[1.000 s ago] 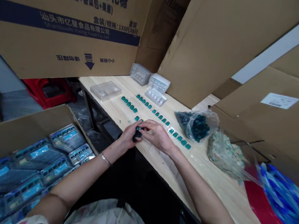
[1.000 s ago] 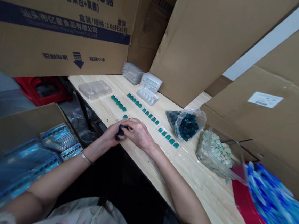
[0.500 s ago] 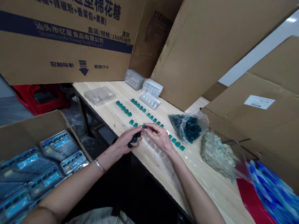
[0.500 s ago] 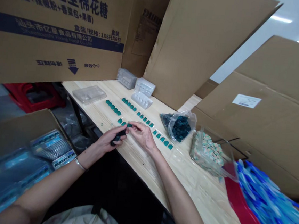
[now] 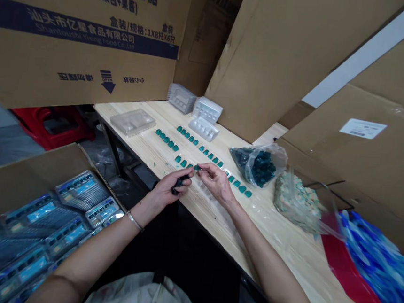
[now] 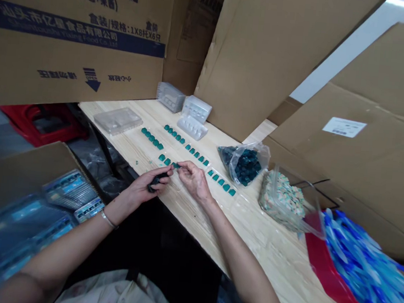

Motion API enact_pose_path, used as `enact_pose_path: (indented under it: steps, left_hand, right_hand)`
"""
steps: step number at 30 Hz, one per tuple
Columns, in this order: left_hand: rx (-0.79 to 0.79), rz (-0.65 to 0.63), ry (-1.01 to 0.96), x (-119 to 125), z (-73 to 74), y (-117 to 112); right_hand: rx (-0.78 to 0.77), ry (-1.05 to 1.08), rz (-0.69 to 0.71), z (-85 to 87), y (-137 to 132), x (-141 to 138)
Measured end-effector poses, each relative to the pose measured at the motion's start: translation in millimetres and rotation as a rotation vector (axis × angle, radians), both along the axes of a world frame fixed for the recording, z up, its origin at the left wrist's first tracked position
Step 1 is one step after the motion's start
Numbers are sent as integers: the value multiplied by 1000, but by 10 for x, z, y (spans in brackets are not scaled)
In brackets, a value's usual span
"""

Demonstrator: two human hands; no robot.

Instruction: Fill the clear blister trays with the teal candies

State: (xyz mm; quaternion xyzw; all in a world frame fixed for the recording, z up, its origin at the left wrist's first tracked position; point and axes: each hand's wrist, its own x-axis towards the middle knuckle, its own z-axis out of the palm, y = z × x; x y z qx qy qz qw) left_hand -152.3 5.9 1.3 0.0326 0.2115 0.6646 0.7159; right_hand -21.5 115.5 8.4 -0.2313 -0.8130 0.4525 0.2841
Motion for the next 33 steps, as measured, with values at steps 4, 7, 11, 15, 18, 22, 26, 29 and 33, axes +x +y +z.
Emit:
enact_pose_path:
  steps: [4, 7, 11, 15, 18, 22, 26, 29, 33]
  left_hand:
    - [6, 14, 111, 38, 0, 1]
    - [2, 16, 236, 67, 10, -33]
    - [-26, -15, 291, 74, 29, -154]
    - [-72, 10, 224, 25, -11, -313]
    - [-89, 36, 176, -34, -68, -388]
    - [-99, 61, 160, -76, -117, -399]
    - [-106, 49, 144, -66, -131, -361]
    - [-121, 47, 149, -51, -138, -337]
    - [-121, 56, 163, -41, -148, -316]
  right_hand:
    - [-74, 58, -45, 51, -18, -14]
    - [-117, 84, -61, 81, 2, -2]
    - [39, 91, -90, 46, 119, 44]
    - [292, 12, -83, -83, 244, 63]
    - [452, -61, -11, -171, 260, 43]
    - [619, -127, 39, -204, 220, 7]
    - [705, -204, 58, -182, 195, -19]
    - [708, -240, 69, -164, 187, -36]
    - [563, -200, 1, -179, 207, -51]
